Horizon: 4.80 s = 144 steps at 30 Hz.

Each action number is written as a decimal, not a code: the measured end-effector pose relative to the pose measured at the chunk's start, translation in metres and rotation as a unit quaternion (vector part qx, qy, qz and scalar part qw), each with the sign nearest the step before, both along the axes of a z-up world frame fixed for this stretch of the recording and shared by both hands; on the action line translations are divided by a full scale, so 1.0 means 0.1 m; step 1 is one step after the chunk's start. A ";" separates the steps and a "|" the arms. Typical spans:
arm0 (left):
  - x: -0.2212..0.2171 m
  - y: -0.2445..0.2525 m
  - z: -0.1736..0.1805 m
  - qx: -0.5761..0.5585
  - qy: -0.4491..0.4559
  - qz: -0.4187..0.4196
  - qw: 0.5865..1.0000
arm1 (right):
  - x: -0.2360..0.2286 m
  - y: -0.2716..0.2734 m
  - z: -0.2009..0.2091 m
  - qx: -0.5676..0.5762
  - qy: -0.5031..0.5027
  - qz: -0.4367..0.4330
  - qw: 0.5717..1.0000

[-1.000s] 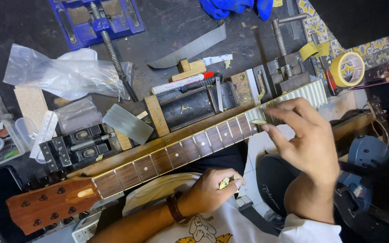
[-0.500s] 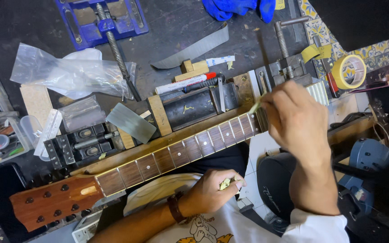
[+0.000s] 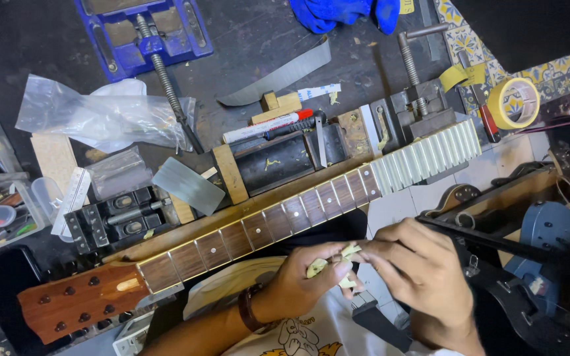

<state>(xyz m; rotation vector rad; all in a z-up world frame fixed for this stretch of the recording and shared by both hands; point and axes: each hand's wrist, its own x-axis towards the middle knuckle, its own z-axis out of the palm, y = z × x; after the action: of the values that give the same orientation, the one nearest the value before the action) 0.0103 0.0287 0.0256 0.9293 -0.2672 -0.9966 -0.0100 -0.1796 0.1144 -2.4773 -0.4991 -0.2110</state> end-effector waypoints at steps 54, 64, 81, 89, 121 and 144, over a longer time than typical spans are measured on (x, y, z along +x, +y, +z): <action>-0.15 -0.34 -0.13 0.049 -0.334 -0.007 0.941 | 2.18 -0.69 -0.58 0.017 0.571 0.245 0.783; -0.21 -0.32 -0.11 0.057 -0.329 -0.012 0.943 | 2.10 -0.63 -0.63 0.083 0.554 0.243 0.792; -0.14 -0.30 -0.13 0.069 -0.340 0.007 0.938 | 2.05 -0.53 -0.58 0.027 0.524 0.226 0.821; -0.03 -0.29 -0.16 0.058 -0.330 0.006 0.942 | 2.15 -0.76 0.13 0.007 0.418 0.260 0.870; -0.33 -0.28 -0.60 -0.090 0.243 0.075 0.963 | -0.61 0.20 -0.44 0.074 -0.027 -0.068 0.995; -0.29 -0.13 -0.60 0.153 -0.173 -0.037 0.972 | -0.84 -0.04 -0.69 0.116 0.045 -0.300 0.946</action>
<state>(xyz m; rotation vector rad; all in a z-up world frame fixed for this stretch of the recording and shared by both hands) -0.0191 0.0159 -0.0343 1.3873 -0.4512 -0.9571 -0.0943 -0.1839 0.0457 -2.3228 0.3197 -0.3687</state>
